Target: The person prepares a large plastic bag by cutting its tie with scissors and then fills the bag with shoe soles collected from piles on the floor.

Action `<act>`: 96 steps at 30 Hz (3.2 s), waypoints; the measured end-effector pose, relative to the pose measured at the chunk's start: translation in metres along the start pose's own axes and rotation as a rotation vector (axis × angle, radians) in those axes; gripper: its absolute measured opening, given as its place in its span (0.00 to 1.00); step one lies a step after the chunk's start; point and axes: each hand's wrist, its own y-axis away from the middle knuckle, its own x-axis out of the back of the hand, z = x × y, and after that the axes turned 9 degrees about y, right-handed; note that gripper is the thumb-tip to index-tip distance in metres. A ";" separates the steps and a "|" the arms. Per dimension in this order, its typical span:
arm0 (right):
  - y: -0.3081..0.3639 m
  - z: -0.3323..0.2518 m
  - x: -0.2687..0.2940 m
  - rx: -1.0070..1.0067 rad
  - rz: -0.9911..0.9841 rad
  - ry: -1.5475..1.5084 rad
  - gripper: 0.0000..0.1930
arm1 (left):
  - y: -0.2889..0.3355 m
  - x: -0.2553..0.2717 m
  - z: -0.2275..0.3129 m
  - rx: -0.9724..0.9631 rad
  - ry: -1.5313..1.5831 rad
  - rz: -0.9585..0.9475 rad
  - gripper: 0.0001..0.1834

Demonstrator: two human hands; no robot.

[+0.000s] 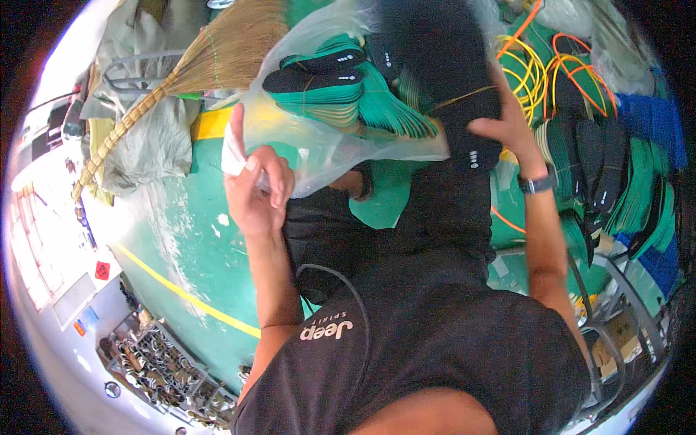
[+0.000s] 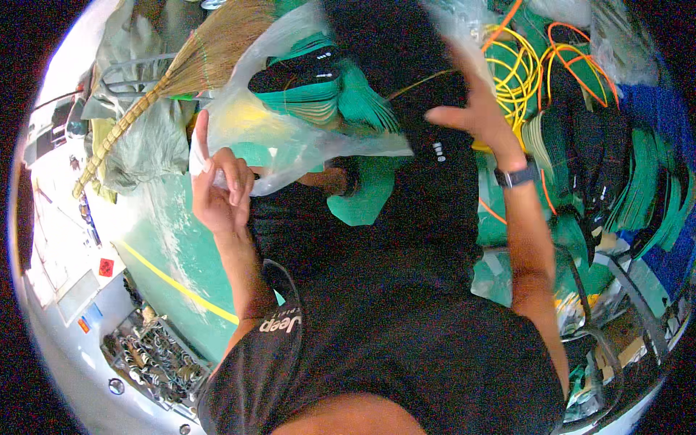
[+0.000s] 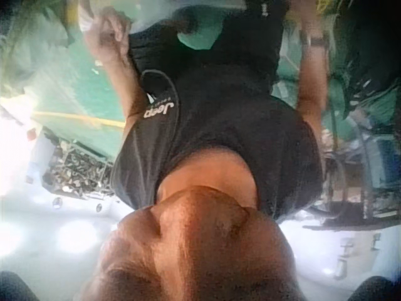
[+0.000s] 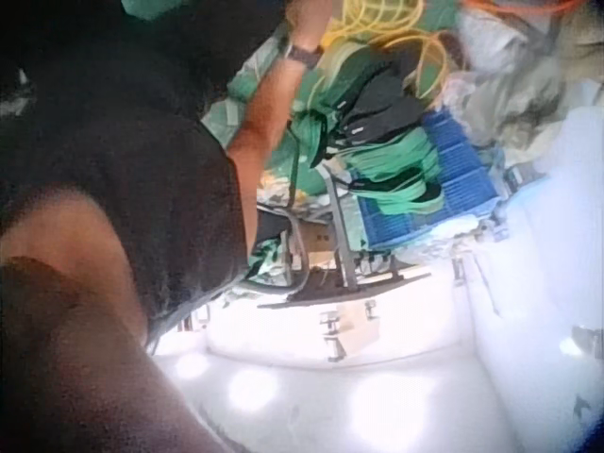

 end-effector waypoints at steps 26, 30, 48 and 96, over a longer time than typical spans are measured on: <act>-0.087 0.074 0.257 -0.196 0.141 0.721 0.15 | -0.022 0.001 -0.011 0.054 0.097 -0.108 0.31; 0.073 0.155 0.193 -0.627 0.644 0.402 0.24 | -0.025 -0.001 -0.014 0.083 0.055 -0.096 0.29; 0.154 0.279 0.092 -0.576 1.688 -1.008 0.43 | -0.024 0.028 -0.009 0.209 -0.298 -0.049 0.21; -0.113 0.046 0.005 0.335 0.363 1.022 0.51 | -0.011 0.001 -0.002 -0.172 0.147 0.043 0.42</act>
